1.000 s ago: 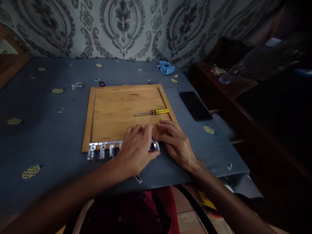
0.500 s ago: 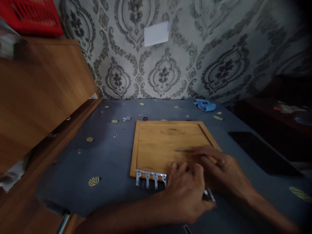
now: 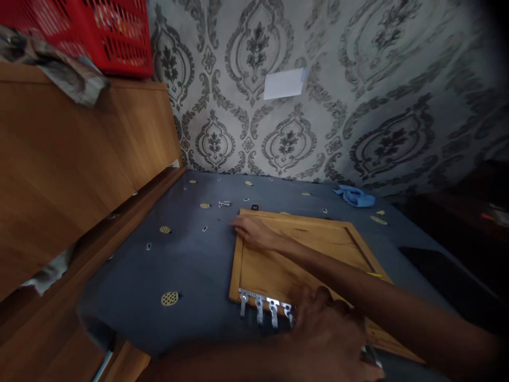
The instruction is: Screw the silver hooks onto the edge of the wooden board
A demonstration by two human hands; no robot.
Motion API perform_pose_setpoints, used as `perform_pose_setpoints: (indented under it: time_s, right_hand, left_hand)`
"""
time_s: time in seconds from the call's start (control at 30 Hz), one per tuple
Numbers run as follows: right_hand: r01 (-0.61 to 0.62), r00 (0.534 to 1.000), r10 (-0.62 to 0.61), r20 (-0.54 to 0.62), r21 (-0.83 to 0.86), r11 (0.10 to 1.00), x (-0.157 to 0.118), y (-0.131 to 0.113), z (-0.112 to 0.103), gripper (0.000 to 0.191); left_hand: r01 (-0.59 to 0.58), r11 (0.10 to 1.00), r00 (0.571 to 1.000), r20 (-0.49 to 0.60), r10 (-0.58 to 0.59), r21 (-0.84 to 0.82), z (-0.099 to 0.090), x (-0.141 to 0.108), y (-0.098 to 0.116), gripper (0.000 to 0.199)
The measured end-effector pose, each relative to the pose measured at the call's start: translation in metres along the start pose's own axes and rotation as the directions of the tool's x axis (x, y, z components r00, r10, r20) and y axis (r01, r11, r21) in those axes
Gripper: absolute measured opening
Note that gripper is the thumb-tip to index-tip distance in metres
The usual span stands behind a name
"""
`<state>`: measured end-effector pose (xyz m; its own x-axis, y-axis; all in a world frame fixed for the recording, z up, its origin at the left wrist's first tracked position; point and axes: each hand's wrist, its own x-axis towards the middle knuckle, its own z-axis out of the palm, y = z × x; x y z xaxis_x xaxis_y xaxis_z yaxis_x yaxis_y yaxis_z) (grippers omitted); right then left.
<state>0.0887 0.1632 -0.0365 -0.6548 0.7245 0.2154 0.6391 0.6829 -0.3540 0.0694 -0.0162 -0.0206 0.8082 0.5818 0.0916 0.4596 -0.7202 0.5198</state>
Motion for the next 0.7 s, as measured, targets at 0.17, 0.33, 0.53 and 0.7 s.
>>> perform_pose_setpoints:
  time_s: [0.17, 0.33, 0.53, 0.7]
  right_hand:
    - [0.006, 0.999, -0.002, 0.038, -0.095, 0.995, 0.046, 0.002, 0.029, 0.036]
    - [-0.006, 0.999, 0.013, 0.046, -0.162, 0.987, 0.054, 0.001, 0.042, 0.036]
    - [-0.032, 0.998, 0.039, 0.048, -0.152, 0.988, 0.052, -0.004, 0.040, 0.035]
    - [-0.150, 0.988, 0.154, 0.024, -0.131, 0.980, 0.055, -0.007, 0.036, 0.037]
  left_hand:
    - [-0.045, 0.999, 0.999, -0.018, 0.045, 0.010, 0.002, -0.001, 0.000, 0.060]
    - [-0.082, 0.997, 0.990, -0.111, 0.082, 0.005, 0.007, -0.001, -0.003, 0.070]
    - [-0.085, 0.988, 0.992, -0.087, 0.096, 0.125, 0.008, 0.000, -0.004, 0.055]
    - [-0.098, 0.985, 0.988, -0.103, 0.113, 0.139, 0.013, 0.001, -0.006, 0.052]
